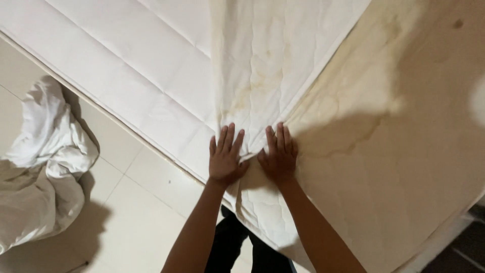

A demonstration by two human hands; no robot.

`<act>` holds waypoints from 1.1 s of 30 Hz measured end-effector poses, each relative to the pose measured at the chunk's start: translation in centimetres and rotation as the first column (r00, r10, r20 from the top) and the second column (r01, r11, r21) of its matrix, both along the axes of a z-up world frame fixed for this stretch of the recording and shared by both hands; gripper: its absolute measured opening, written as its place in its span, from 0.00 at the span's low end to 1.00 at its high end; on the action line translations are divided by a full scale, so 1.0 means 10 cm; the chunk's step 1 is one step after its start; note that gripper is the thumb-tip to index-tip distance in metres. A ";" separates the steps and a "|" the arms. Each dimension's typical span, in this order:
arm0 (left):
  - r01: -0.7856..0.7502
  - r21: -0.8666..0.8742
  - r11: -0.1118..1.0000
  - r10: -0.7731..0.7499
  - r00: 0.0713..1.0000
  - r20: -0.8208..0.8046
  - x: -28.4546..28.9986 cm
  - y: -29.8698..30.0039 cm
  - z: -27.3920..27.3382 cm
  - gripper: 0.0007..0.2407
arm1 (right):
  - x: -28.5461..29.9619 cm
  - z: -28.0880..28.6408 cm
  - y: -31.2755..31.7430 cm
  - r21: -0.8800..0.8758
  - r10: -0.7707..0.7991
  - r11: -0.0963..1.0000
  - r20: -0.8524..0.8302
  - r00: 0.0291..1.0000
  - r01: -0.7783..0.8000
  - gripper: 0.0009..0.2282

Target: The person spreads a white fitted sheet over a mattress, smoothing the surface and tucking the elasticated edges under the corners. They then spread a white flat sheet over the fitted sheet, smoothing it out and tucking the edges under the mattress.

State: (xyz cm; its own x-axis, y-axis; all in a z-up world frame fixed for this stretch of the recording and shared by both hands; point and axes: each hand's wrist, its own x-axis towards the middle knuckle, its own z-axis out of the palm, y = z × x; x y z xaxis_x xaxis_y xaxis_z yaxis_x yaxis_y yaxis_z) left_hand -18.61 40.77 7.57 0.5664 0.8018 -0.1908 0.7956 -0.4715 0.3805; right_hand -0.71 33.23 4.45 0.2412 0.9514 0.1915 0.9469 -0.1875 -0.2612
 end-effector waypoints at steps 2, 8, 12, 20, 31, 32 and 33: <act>-0.037 0.029 0.999 0.036 0.999 0.038 0.14 -0.02 0.10 0.41 | 0.07 0.19 0.09 0.078 0.023 0.997 -0.118 0.993 -0.013 0.30; -0.081 0.121 0.989 0.062 0.986 0.155 0.69 0.00 0.00 0.35 | 0.45 0.29 0.21 0.087 0.104 0.993 -0.270 0.957 -0.084 0.30; -0.032 0.230 0.973 0.003 0.992 0.124 0.92 0.10 -0.39 0.26 | 0.67 0.27 0.30 0.085 0.195 0.979 -0.165 0.967 -0.183 0.29; -0.269 0.325 0.907 0.227 0.960 0.161 -0.01 0.63 -0.04 0.19 | 0.04 0.22 0.81 0.087 0.331 0.943 -0.154 0.931 -0.321 0.35; -0.696 0.126 0.707 0.705 0.708 -0.041 -1.66 0.26 -0.39 0.12 | -1.11 0.20 1.28 -0.043 0.521 0.841 -0.199 0.830 -0.539 0.35; -0.670 0.160 0.725 0.685 0.724 -0.079 -1.64 0.33 -0.44 0.14 | -1.11 0.17 1.33 -0.092 0.510 0.840 -0.201 0.836 -0.535 0.35; -0.640 0.192 0.744 0.665 0.737 -0.118 -1.62 0.40 -0.49 0.15 | -1.10 0.13 1.38 -0.141 0.499 0.836 -0.202 0.843 -0.529 0.34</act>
State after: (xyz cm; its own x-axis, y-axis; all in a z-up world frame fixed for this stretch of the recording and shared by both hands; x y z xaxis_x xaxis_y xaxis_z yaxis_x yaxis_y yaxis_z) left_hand -34.76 44.75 2.71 -0.1370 0.9856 -0.0988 0.9704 0.1535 0.1864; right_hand -11.76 47.05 5.79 -0.2815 0.9596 0.0024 0.8712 0.2567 -0.4184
